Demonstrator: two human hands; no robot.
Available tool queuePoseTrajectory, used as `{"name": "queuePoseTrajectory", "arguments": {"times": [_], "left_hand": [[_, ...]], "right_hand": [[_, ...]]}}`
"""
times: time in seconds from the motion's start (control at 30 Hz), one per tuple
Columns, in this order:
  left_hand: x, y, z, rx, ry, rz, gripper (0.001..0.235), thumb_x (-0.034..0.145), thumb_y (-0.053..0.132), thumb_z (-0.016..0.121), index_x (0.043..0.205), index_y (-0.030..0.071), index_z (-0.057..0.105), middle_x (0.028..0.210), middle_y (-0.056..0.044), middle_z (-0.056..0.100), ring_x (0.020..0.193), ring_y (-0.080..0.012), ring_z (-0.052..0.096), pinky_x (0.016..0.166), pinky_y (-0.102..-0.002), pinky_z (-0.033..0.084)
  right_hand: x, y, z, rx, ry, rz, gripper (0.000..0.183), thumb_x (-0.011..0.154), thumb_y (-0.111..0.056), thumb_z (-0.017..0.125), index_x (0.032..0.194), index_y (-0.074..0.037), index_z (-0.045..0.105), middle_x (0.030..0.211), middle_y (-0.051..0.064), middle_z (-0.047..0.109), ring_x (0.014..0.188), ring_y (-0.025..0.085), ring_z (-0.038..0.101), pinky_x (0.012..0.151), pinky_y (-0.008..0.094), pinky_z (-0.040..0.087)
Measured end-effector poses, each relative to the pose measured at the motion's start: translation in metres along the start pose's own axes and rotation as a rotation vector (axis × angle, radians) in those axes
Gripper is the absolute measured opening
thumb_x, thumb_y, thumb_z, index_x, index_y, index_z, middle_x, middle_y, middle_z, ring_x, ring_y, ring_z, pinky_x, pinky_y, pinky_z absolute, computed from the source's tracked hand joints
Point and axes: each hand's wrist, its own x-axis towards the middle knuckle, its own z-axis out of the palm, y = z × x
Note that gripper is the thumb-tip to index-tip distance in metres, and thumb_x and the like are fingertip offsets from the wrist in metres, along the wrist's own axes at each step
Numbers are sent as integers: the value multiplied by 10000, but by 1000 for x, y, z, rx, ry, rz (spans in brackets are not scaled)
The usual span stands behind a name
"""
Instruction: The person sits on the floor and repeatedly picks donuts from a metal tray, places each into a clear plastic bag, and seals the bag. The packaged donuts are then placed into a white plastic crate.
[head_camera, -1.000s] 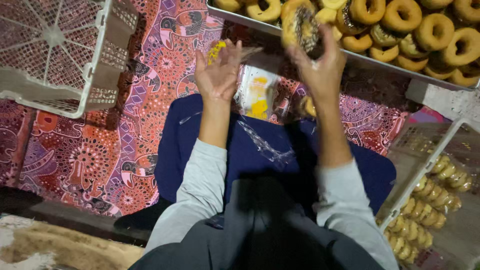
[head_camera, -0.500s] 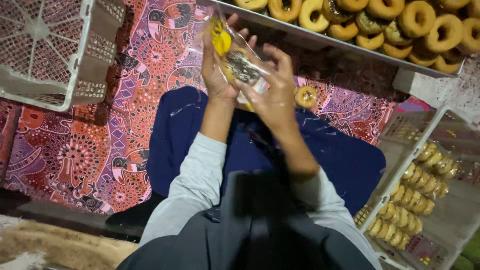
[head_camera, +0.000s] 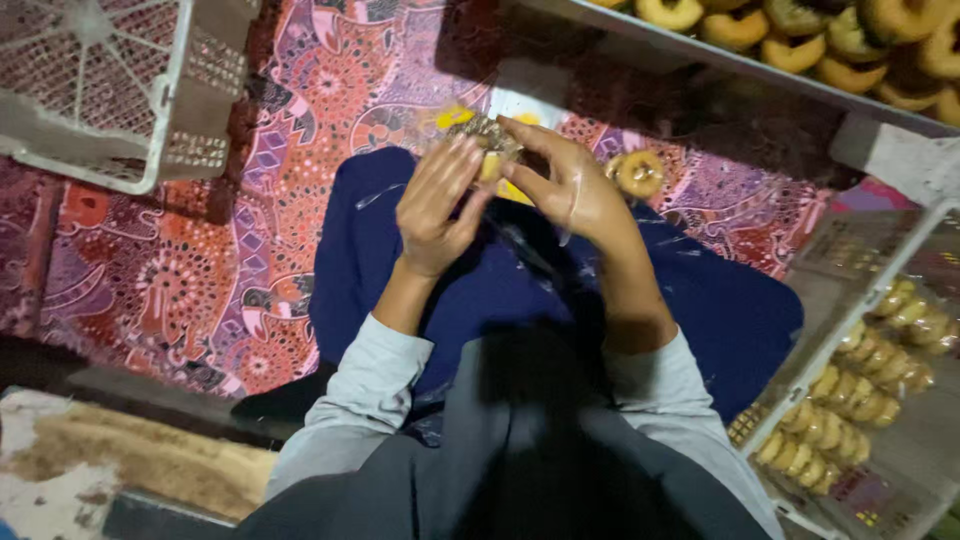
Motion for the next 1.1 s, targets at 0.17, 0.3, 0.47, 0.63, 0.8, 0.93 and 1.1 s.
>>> {"name": "queuePoseTrajectory", "arguments": {"times": [0.17,0.3,0.47,0.63,0.8,0.93,1.1], "left_hand": [[-42,11,-25,-103,175,-301,80,1019,25,682,1059,-22,733,1108,-154,761,1059,-297,762,1003,-412,606],[-74,0,-40,-403,296,-747,141,1076,74,616,1069,-43,694,1047,-156,772,955,-209,752,899,-335,613],[-87,-23,-40,-671,369,-888,162,1069,85,607,1098,-65,661,1017,-150,763,954,-196,769,891,-320,635],[-89,-23,-38,-577,283,-832,191,1071,56,623,1173,-76,716,1049,-130,749,933,-143,698,849,-270,581],[-83,-9,-41,-268,92,-735,168,1021,35,647,1123,-70,730,992,-120,776,886,-151,733,814,-274,586],[-69,8,-41,-434,415,-766,165,1074,69,619,1168,-30,711,1111,-120,768,1034,-167,747,955,-288,600],[-69,22,-37,-265,354,-601,239,1083,134,654,1263,-18,693,1377,-186,643,1316,-257,615,1139,-364,498]], "right_hand": [[-4,-22,28,-238,-113,59,268,887,-261,811,1032,-37,791,901,139,776,764,214,752,707,328,571],[-12,-44,61,-259,57,-29,204,929,-243,794,975,-45,798,792,123,741,625,223,715,572,353,535],[-8,-48,93,-552,-165,-247,183,974,-217,784,847,-86,783,741,122,713,653,318,680,572,442,515],[-9,-29,99,-358,-2,-499,254,923,-88,748,1171,-50,713,1039,131,731,931,318,703,798,419,572],[12,-26,90,-244,-85,-392,351,918,-19,729,1268,-31,694,1047,156,720,966,333,714,847,408,582],[26,-28,60,-501,-99,264,214,991,-86,687,1192,-15,707,1010,169,735,887,286,730,793,374,568],[-30,14,80,615,-331,245,644,976,-126,704,1538,-42,403,1440,120,554,1333,224,528,1069,364,461]]}}
